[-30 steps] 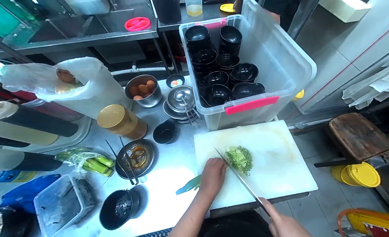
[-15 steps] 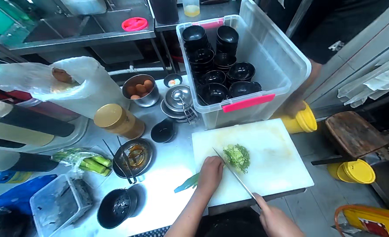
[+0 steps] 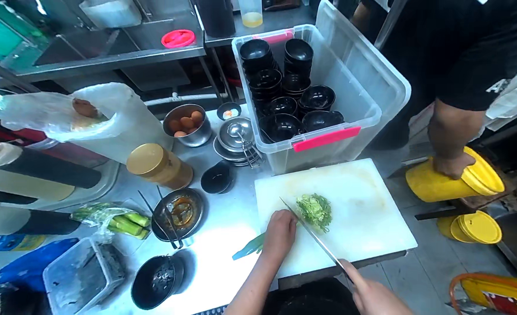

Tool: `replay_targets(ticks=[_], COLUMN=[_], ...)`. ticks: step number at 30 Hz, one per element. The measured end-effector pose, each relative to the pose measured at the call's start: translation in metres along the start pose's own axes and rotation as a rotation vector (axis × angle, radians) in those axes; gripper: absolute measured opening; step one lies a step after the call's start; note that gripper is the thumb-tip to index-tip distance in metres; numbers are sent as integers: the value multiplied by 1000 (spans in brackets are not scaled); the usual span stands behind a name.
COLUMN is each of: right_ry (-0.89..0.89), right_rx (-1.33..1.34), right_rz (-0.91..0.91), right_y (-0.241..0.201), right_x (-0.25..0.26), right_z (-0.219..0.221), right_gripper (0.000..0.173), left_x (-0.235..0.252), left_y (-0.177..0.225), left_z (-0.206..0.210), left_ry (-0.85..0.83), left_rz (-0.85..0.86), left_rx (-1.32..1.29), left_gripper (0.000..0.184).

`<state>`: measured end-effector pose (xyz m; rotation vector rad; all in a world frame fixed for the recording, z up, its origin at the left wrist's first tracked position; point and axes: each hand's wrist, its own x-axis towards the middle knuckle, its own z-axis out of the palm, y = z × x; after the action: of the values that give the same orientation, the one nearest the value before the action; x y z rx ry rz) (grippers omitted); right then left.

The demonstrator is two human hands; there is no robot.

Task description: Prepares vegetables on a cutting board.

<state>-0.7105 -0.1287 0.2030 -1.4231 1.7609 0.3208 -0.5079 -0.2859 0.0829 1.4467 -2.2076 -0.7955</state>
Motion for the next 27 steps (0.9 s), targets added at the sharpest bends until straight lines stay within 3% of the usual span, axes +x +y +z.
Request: replay_targets(ticks=[6,11,15,20,25,27], right_ry=[-8,5,-6,3,-16,-38], right_rx=[-10,19,11,23,2,1], right_rz=[40,-16,29,-15,40,32], right_y=[-5,2,-4,0,-6,-8], right_x=[28,-1,27,-2,26,14], right_z=[10,5,13,5,11,1], right_gripper=[61,61,61,61,62,63], left_x=[0,1,-1,-1,-2,-2], left_y=[-2,-1,-2,-2,-3,-2], left_z=[2,0,2,1,4,2], left_ry=[13,15,23,20,22,19], left_rz=[32,23,28,31,47,43], left_rx=[6,9,16,17,24,22], left_gripper=[15,17,16,17,15,16])
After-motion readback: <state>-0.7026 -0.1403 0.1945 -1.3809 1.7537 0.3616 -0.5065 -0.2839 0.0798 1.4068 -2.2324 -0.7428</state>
